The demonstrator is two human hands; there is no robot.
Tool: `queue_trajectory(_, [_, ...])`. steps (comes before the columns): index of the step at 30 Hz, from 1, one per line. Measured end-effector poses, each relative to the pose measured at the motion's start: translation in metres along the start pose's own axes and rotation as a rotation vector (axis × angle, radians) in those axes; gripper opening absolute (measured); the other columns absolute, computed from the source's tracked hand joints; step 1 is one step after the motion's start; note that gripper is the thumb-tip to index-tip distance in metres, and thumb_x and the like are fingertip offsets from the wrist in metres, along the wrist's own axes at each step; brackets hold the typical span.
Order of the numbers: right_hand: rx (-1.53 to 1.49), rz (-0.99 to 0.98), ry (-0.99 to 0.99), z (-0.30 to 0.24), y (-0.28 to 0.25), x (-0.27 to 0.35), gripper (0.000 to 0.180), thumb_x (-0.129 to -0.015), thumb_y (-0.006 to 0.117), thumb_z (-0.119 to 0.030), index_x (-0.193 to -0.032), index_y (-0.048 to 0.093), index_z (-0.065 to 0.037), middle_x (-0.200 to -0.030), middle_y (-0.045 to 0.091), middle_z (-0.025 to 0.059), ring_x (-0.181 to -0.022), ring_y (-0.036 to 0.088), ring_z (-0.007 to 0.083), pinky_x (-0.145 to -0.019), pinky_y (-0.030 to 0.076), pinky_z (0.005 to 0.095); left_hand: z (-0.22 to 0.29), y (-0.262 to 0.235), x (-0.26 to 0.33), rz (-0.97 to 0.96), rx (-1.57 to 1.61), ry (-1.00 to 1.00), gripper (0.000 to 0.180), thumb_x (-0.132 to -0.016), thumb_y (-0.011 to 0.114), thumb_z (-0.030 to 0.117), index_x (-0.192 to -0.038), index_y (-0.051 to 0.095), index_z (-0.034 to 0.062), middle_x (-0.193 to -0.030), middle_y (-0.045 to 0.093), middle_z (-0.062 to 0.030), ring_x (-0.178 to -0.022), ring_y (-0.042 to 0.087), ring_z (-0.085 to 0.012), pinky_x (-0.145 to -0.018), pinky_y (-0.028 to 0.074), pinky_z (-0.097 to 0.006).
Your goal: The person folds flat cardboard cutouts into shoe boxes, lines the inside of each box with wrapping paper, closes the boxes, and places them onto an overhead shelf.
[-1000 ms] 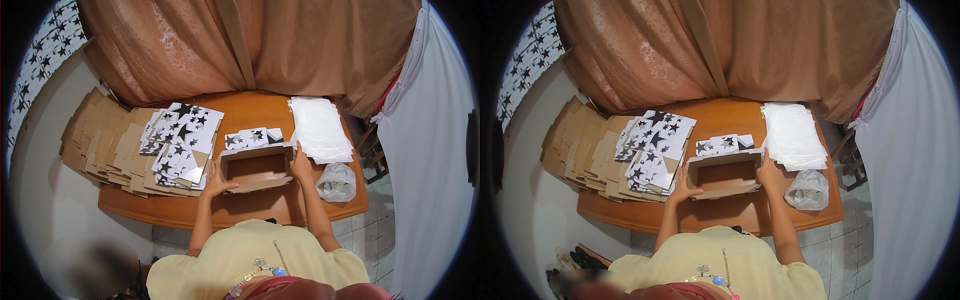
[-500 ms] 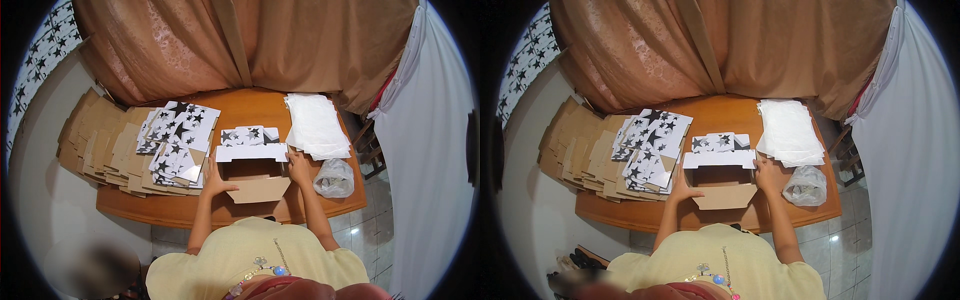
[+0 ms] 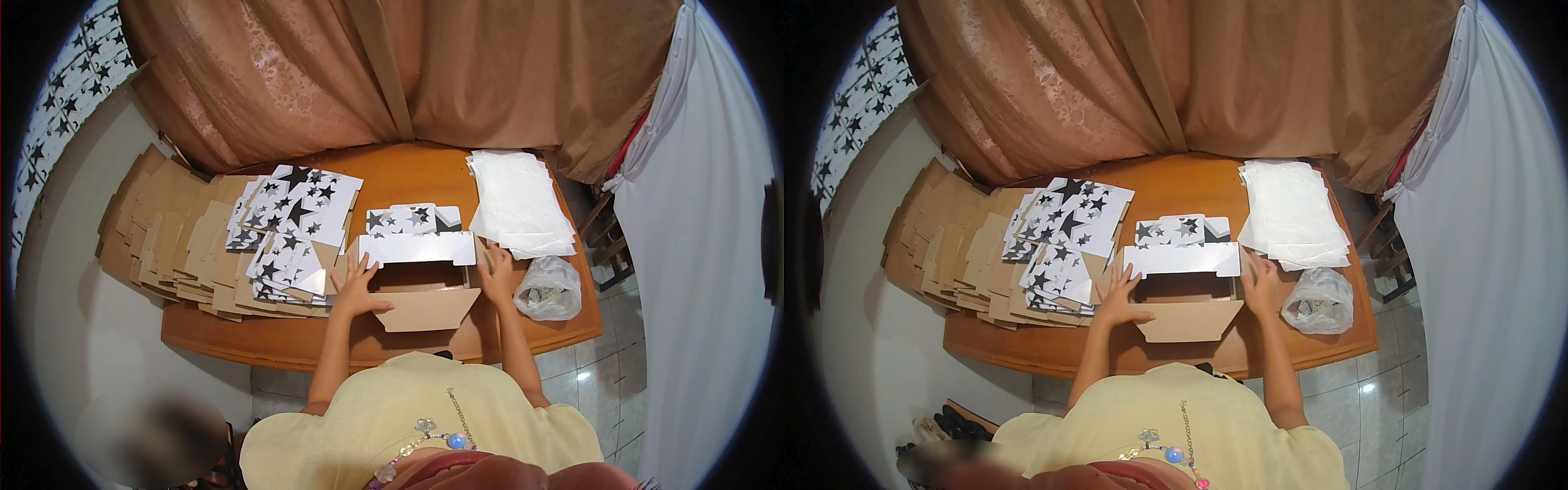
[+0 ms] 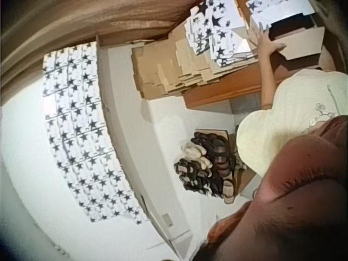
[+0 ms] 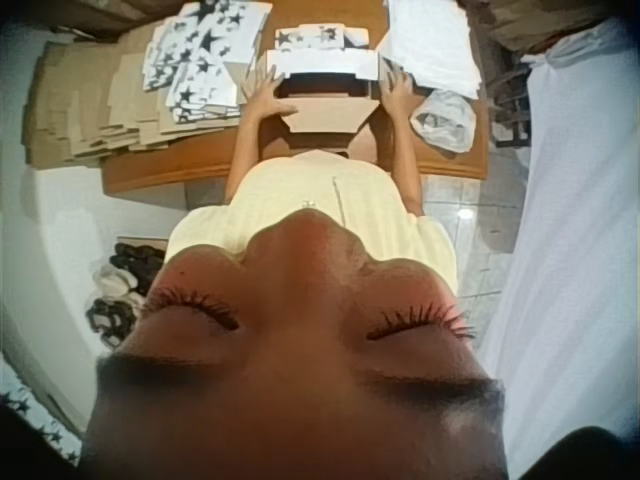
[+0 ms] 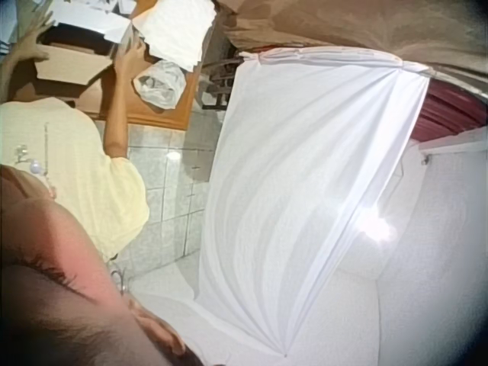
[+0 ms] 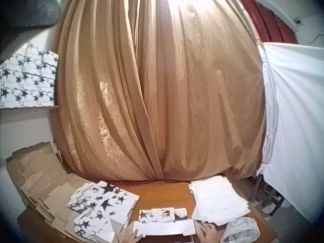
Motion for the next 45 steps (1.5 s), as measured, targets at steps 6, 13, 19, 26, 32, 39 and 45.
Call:
queue_trajectory(6, [-0.181,0.166,0.499,0.151,-0.018,0.032,0.04,-0.088,0.052,-0.03,-0.113,0.052,0.002,-0.11,0.053,0.0169,-0.101,0.052,0.0278,-0.083,0.044,0.0375,0.04,0.007,-0.008,-0.065,-0.105,0.041,0.128,-0.034,0.078,0.061,-0.142,0.027,0.0142,-0.149,0.002,-0.0218,-0.138,-0.006,-0.0377,-0.1,-0.007,-0.066])
queue_trajectory(13, [-0.996,0.017,0.519,0.079,-0.012,0.024,0.03,-0.093,0.041,-0.027,-0.108,0.057,-0.005,-0.106,0.059,0.0072,-0.096,0.057,0.0167,-0.077,0.047,0.0299,0.041,0.039,-0.009,-0.171,-0.097,0.041,0.141,-0.029,0.084,0.053,-0.145,0.015,0.0168,-0.149,-0.007,-0.021,-0.137,-0.009,-0.0389,-0.101,-0.005,-0.066])
queue_trajectory(19, [-0.349,-0.176,0.134,0.021,0.022,-0.018,0.048,-0.072,0.069,-0.019,-0.116,0.054,-0.006,-0.122,0.048,0.014,-0.111,0.046,0.0282,-0.093,0.04,0.0371,0.027,0.049,-0.008,-0.186,-0.071,0.026,0.139,-0.028,0.084,0.054,-0.145,0.016,0.0209,-0.15,-0.007,-0.0174,-0.137,-0.009,-0.0388,-0.103,-0.003,-0.064])
queue_trajectory(26, [0.178,-0.237,0.02,-0.032,0.07,-0.018,0.081,-0.059,0.08,-0.022,-0.129,0.042,-0.006,-0.132,0.034,0.0278,-0.12,0.037,0.0414,-0.098,0.037,0.0438,0.026,0.042,-0.004,-0.099,-0.066,0.057,0.134,-0.028,0.08,0.063,-0.143,0.025,0.0206,-0.15,0.001,-0.0186,-0.138,-0.006,-0.0393,-0.102,-0.006,-0.064])
queue_trajectory(32, [0.327,-0.217,-0.018,-0.041,0.065,-0.011,0.084,-0.057,0.081,-0.019,-0.13,0.041,-0.006,-0.133,0.033,0.0291,-0.121,0.037,0.0419,-0.097,0.037,0.0442,-0.008,-0.022,0.031,0.279,-0.064,-0.2,0.089,-0.066,0.067,0.057,-0.136,0.038,0.0116,-0.149,0.012,-0.0194,-0.137,-0.003,-0.0405,-0.099,-0.004,-0.068])
queue_trajectory(39, [0.422,-0.288,0.027,-0.058,0.064,-0.009,0.09,-0.059,0.078,-0.038,-0.132,0.036,-0.005,-0.135,0.028,0.0277,-0.12,0.036,0.0412,-0.094,0.039,0.0474,-0.116,-0.036,0.071,0.512,0.174,-0.532,0.073,-0.072,0.069,0.041,-0.128,0.045,0.0015,-0.137,0.035,-0.0245,-0.129,0.03,-0.038,-0.104,0.026,-0.049])
queue_trajectory(45, [0.543,-0.245,0.04,-0.056,0.066,-0.01,0.088,-0.059,0.077,-0.044,-0.126,0.039,-0.002,-0.138,0.027,0.0256,-0.127,0.026,0.0414,-0.097,0.032,0.0551,-0.063,-0.057,0.053,0.598,0.641,-0.296,0.053,-0.079,0.066,0.029,-0.119,0.052,-0.0034,-0.106,0.062,-0.022,-0.102,0.059,-0.0311,-0.092,0.043,-0.035])
Point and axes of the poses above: each hand's wrist, its own x-axis away from the middle knuckle, its own y-axis out of the palm, z = x × y, the point moved 10 cm from there along -x, towards the middle knuckle
